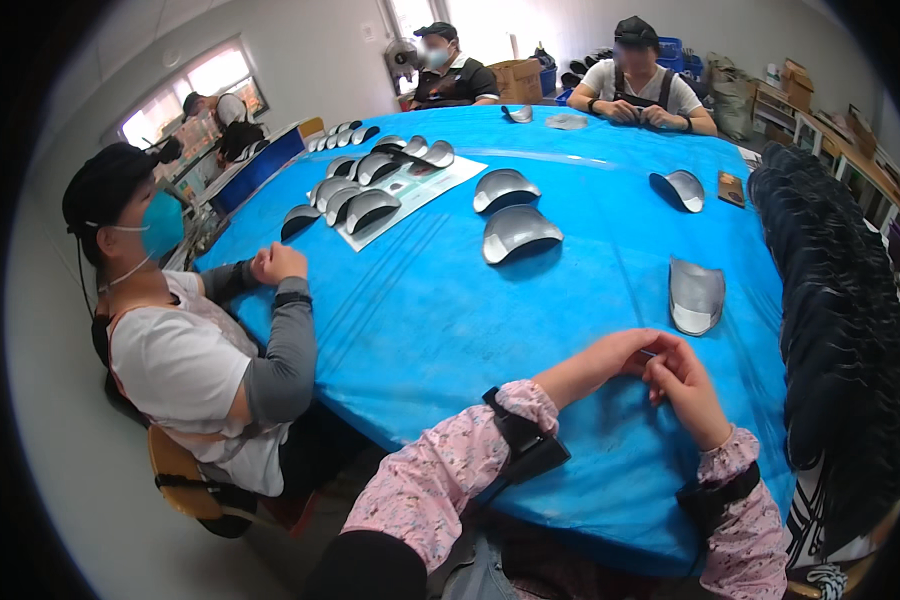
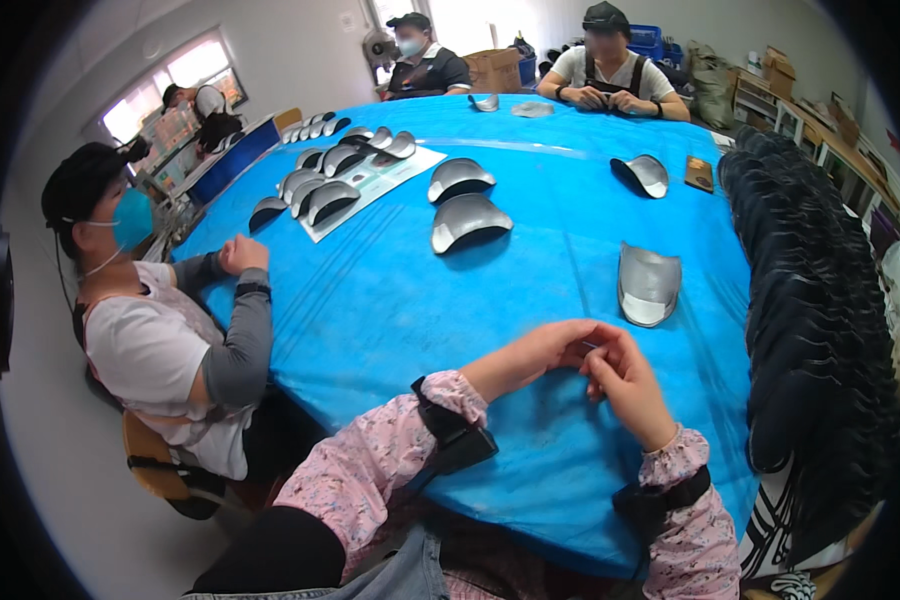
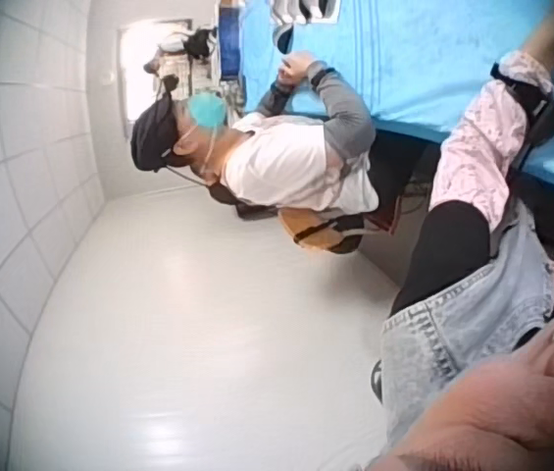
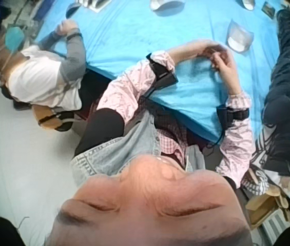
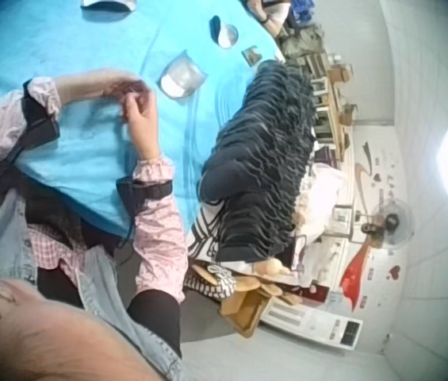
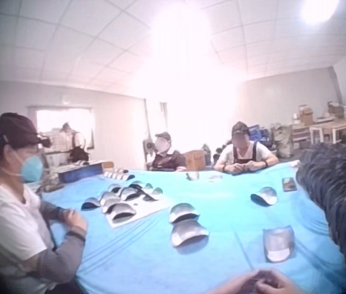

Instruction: The person is inspecting and sorting black shoe heel components at a production table.

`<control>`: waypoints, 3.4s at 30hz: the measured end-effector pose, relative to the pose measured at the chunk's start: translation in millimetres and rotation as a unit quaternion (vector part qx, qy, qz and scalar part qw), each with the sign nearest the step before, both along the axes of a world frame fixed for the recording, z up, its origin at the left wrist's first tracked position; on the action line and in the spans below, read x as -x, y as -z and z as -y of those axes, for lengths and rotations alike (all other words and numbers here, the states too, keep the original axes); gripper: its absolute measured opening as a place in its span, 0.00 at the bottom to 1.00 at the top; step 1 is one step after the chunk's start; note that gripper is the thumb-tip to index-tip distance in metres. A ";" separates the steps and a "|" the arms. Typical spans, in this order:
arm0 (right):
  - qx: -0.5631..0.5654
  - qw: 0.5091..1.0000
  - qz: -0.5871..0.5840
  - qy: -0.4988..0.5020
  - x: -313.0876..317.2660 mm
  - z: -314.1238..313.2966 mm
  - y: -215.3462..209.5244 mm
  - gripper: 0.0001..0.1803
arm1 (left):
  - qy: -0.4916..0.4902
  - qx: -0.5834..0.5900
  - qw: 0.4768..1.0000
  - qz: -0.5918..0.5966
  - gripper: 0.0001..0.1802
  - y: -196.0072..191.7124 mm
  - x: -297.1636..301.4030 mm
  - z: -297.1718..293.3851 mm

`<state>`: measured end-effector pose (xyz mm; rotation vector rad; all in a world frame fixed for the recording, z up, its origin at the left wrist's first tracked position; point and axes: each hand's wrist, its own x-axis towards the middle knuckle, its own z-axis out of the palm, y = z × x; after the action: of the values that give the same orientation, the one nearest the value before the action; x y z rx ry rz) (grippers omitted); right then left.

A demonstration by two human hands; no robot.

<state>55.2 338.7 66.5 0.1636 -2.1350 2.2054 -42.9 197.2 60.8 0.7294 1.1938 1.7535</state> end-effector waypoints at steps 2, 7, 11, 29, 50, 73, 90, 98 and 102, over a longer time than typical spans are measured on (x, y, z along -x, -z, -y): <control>0.011 1.000 0.011 -0.008 0.8 2.7 -0.8 0.20 | 0.049 -0.007 0.998 -0.035 0.22 -3.3 -0.5 2.3; 0.047 0.997 0.025 -0.055 10.4 14.2 -4.9 0.17 | 0.015 0.031 0.998 -0.054 0.21 -10.6 6.6 27.9; -0.044 0.996 -0.048 0.063 11.1 -4.4 10.9 0.17 | -0.041 0.003 0.999 -0.020 0.26 -3.3 0.2 8.4; -0.278 0.858 -0.184 0.391 36.7 -27.8 37.7 0.45 | -0.101 0.010 0.994 -0.030 0.30 -16.8 20.6 -58.1; -0.432 0.890 -0.141 0.036 4.2 -55.0 -2.9 0.63 | -0.021 0.153 0.908 -0.389 0.62 -19.3 13.0 18.5; -0.486 0.802 -0.216 0.271 8.2 -63.0 -18.3 0.47 | -0.070 0.104 0.959 -0.255 0.39 -15.2 70.7 42.1; -0.468 0.769 -0.146 0.411 17.5 -84.0 4.6 0.53 | -0.383 0.422 0.710 -0.413 0.72 -22.0 176.5 146.3; -0.479 0.785 -0.322 0.226 13.1 -70.8 -10.8 0.59 | -0.138 0.305 0.814 -0.475 0.55 -32.7 86.4 45.6; -0.516 0.804 -0.281 0.095 8.6 -41.8 -6.4 0.67 | -0.004 0.249 0.765 -0.594 0.59 -41.6 27.3 35.5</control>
<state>46.6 380.4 72.9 0.5286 -2.4966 0.5414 -70.1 161.7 102.4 1.5580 2.3439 0.7224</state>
